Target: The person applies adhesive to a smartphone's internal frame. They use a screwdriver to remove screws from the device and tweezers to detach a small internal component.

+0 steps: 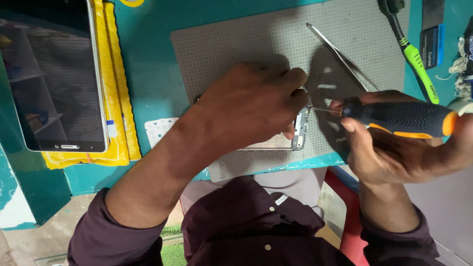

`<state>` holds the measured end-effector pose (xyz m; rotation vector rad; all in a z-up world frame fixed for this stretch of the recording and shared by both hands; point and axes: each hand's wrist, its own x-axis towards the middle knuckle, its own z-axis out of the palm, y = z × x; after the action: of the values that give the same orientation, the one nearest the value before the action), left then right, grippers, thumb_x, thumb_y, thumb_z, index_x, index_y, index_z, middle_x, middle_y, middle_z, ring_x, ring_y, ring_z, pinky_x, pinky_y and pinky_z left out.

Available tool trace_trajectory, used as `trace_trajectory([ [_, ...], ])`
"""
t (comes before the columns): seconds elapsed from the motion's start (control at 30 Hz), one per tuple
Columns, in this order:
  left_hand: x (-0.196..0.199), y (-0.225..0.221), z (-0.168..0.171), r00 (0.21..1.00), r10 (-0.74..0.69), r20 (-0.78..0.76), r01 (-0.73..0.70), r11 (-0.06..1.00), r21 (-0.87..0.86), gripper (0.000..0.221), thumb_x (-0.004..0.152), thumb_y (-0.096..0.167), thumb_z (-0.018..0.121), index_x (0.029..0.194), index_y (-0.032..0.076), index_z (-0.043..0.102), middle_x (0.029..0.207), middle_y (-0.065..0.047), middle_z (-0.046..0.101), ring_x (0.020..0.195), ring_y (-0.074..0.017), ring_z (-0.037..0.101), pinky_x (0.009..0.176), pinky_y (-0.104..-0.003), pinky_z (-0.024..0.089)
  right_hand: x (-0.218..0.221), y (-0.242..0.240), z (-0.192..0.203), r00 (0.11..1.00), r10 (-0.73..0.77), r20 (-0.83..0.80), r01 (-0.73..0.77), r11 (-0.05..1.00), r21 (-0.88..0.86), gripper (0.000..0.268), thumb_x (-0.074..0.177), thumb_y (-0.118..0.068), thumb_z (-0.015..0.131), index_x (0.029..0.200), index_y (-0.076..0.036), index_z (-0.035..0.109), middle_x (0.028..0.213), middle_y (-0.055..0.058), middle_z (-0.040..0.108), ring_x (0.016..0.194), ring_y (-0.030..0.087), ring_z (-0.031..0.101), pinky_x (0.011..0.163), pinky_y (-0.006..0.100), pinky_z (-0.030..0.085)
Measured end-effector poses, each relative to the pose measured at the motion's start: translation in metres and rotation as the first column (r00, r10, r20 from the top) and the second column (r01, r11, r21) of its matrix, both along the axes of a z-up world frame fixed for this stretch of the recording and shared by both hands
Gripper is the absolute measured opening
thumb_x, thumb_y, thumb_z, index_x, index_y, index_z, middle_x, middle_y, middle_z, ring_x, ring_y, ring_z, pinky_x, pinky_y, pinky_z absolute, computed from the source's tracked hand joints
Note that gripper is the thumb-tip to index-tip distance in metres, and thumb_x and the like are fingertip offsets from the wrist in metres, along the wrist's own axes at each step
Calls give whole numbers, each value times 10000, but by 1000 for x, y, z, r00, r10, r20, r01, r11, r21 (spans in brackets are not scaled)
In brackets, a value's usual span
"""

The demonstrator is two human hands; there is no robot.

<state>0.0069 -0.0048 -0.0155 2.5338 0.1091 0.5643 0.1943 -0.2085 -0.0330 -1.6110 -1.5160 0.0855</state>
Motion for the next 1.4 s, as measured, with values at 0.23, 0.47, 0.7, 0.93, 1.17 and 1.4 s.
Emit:
trace_trajectory([
  [0.23, 0, 0, 0, 1000, -5, -2, 5, 1000, -6, 338, 734, 340, 841, 830, 42, 712, 922, -62, 652, 832, -212, 705, 691, -366, 575, -5, 2, 3, 1000, 20, -22, -20, 1000, 1, 1132, 986, 210, 713, 1649, -399, 26, 1317, 287, 549, 990, 351, 734, 875, 515, 671],
  [0.47, 1, 1, 1, 1000, -10, -18, 10, 1000, -6, 340, 748, 335, 841, 844, 33, 718, 892, -59, 637, 815, -210, 700, 681, -368, 570, -5, -2, 1, 999, 15, -47, -15, 1000, 2, 1109, 1031, 177, 735, 1668, -405, 39, 1357, 224, 537, 1013, 309, 698, 892, 472, 645],
  [0.7, 1, 1, 2, 1000, -10, -22, 10, 1000, 10, 333, 745, 335, 837, 847, 38, 723, 894, -56, 640, 818, -217, 695, 677, -380, 564, -6, 2, 4, 1000, 22, -18, -21, 1000, 13, 1090, 1029, 145, 758, 1684, -383, 64, 1410, 157, 511, 995, 287, 699, 890, 451, 673],
  [0.93, 1, 1, 1, 1000, -21, -10, 21, 1000, -10, 299, 765, 314, 833, 849, 48, 725, 916, -66, 645, 829, -220, 694, 694, -381, 568, -1, 9, 7, 997, 38, 61, -42, 997, 62, 1103, 939, 143, 792, 1657, -325, 97, 1534, 135, 419, 971, 319, 731, 817, 461, 679],
  [1.17, 1, 0, 0, 1000, -4, -3, 5, 1000, 16, 307, 757, 320, 836, 845, 49, 722, 922, -57, 648, 849, -216, 699, 696, -373, 571, 1, 7, 1, 997, 78, 8, -78, 994, 82, 1080, 964, 149, 778, 1665, -328, 109, 1566, 123, 430, 1023, 331, 750, 860, 475, 685],
  [1.4, 1, -1, -1, 999, -9, -33, 9, 1000, -7, 316, 771, 321, 840, 854, 41, 720, 936, -55, 652, 854, -208, 701, 681, -373, 567, -3, 23, 15, 982, 190, -5, -190, 980, 67, 1032, 986, 153, 734, 1665, -322, 119, 1413, 215, 544, 993, 349, 757, 838, 445, 674],
])
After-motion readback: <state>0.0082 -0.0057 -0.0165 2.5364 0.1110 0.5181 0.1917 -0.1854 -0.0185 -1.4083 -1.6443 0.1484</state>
